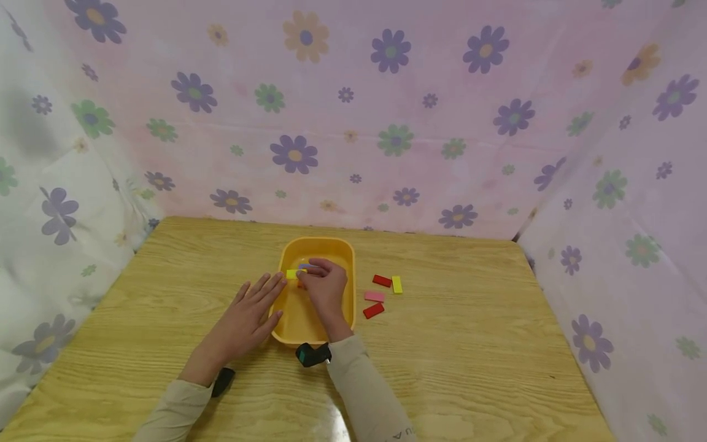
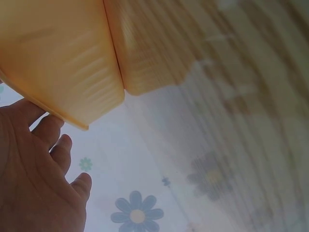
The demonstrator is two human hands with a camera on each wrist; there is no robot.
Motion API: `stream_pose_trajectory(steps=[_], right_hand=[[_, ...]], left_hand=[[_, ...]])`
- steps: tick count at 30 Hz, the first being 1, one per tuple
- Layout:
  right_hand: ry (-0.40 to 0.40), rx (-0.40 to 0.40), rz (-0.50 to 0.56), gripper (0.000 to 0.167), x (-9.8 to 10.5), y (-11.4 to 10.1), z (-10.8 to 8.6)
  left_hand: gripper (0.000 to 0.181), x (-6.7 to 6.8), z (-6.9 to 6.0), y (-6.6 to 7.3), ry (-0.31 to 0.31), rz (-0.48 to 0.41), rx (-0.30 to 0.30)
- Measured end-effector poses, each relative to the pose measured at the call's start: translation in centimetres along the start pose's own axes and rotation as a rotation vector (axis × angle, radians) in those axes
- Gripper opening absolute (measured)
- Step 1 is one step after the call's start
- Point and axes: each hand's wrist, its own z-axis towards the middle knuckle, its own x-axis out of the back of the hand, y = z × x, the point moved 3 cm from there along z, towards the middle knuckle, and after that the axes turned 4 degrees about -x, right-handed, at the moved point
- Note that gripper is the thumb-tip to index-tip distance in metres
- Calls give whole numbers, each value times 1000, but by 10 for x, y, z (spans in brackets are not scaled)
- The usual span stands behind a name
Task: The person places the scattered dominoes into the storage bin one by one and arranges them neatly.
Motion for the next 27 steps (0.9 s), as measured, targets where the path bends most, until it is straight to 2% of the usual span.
stream_pose_trajectory(steps=[10, 17, 23, 27], right_hand=[[-74, -65, -331, 35, 13, 2, -4], [-131, -88, -392, 38, 19, -1, -7], [-108, -129, -437, 37, 21, 1, -5], [-74, -114, -516, 34, 20, 3, 0]], left_hand=[[62, 0, 1, 1, 2, 10, 2], [62, 0, 2, 2, 2, 14, 0], [62, 1, 2, 3, 3, 4, 4], [62, 0, 4, 2, -1, -6, 3]])
